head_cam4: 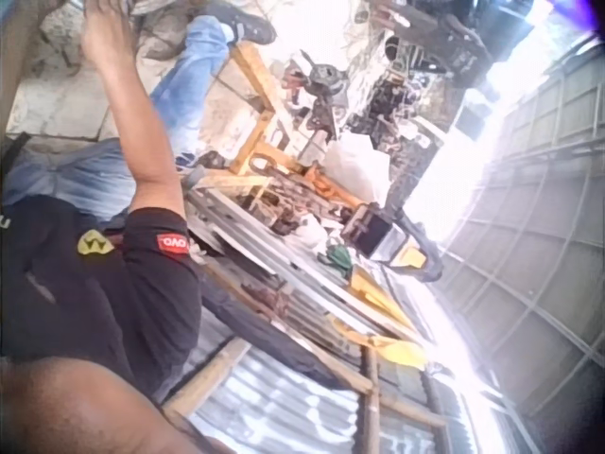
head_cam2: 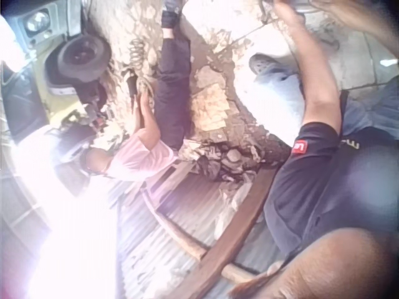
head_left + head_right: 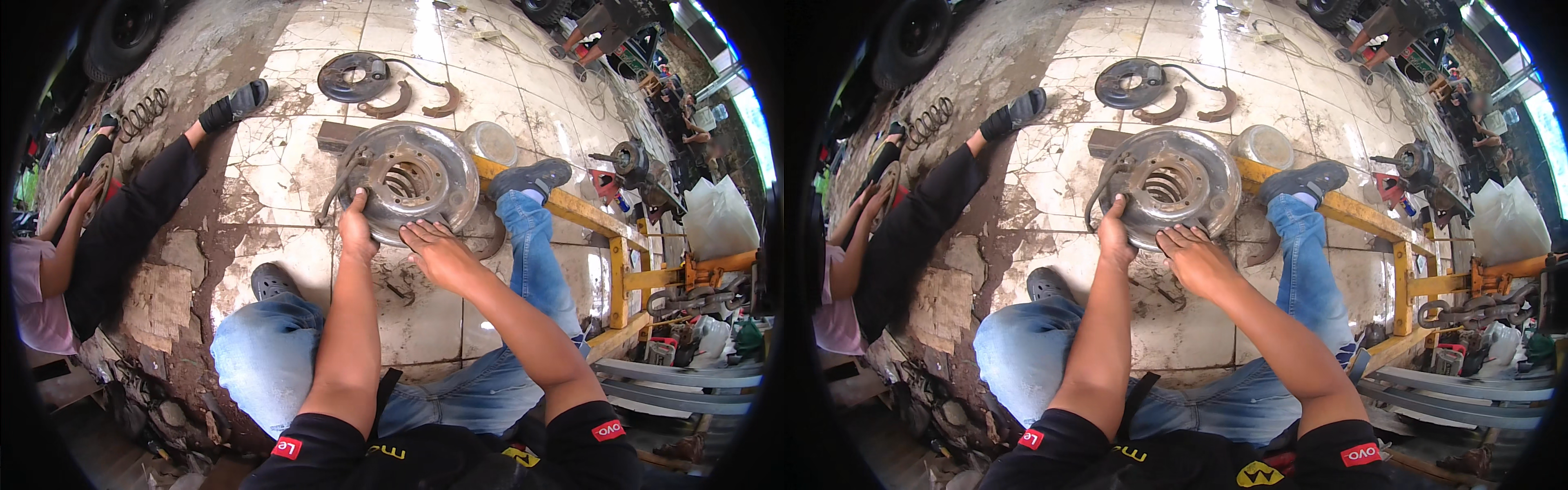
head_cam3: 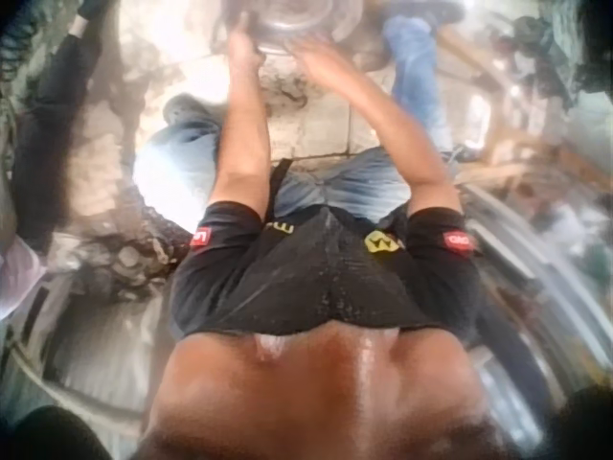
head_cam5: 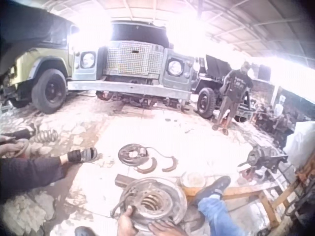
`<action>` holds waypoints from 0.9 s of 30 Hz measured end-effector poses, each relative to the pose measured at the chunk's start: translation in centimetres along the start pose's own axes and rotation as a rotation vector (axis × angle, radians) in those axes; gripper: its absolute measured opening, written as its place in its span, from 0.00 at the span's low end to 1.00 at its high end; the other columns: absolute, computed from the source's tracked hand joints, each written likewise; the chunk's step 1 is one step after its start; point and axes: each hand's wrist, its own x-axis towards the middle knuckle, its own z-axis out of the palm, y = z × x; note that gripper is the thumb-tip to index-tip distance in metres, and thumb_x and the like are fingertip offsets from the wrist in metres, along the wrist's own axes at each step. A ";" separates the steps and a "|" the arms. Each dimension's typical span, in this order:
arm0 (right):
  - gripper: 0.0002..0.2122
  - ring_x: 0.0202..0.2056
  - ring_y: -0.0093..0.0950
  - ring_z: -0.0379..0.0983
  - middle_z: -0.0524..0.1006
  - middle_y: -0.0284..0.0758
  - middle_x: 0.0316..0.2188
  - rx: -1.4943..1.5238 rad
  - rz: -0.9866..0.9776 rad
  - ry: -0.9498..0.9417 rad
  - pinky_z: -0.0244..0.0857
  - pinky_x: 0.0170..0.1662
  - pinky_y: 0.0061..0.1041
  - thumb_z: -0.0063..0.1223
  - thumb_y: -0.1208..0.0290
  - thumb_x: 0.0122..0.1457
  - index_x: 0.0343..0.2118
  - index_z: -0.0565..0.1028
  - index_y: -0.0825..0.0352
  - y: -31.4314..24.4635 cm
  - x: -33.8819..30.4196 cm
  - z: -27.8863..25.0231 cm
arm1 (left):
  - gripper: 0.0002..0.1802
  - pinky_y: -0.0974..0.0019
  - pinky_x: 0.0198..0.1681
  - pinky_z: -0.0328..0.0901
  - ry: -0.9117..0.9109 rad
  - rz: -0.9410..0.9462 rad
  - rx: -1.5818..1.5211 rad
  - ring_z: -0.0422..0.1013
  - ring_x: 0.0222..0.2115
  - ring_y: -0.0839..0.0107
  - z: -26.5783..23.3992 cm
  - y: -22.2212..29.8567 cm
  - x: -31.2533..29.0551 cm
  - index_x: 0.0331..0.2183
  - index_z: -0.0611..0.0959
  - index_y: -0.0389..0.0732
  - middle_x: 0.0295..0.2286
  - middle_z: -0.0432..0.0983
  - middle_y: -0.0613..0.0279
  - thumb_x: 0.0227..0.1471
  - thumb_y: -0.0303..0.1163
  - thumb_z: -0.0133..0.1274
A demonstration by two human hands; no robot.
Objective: The person sits on the floor and repeatedly scrapes the surface of a brake drum with a small metal tool. The person holds the drum steady with one hand while scraping with the other, rotating the drum to access different areas.
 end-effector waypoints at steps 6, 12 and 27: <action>0.26 0.63 0.42 0.60 0.66 0.46 0.62 0.061 0.070 -0.121 0.50 0.67 0.43 0.52 0.62 0.63 0.61 0.64 0.70 -0.2 0.2 -1.0 | 0.30 0.50 0.58 0.63 -0.156 -0.103 -0.101 0.70 0.51 0.52 0.8 0.9 -1.3 0.55 0.71 0.32 0.53 0.71 0.48 0.63 0.48 0.47; 0.33 0.63 0.44 0.60 0.66 0.49 0.61 -0.084 0.144 -0.068 0.50 0.67 0.42 0.58 0.54 0.58 0.60 0.64 0.73 -1.5 -0.1 -1.0 | 0.32 0.52 0.54 0.66 0.115 0.040 0.002 0.71 0.48 0.57 0.7 -0.8 -0.3 0.54 0.72 0.31 0.50 0.72 0.49 0.62 0.51 0.49; 0.33 0.63 0.44 0.61 0.68 0.47 0.60 -0.149 0.098 -0.038 0.50 0.67 0.42 0.59 0.55 0.56 0.59 0.66 0.72 -1.5 -2.7 0.2 | 0.31 0.58 0.55 0.65 0.144 0.196 0.042 0.70 0.48 0.62 -1.4 -3.7 -2.4 0.54 0.72 0.29 0.51 0.72 0.50 0.64 0.48 0.47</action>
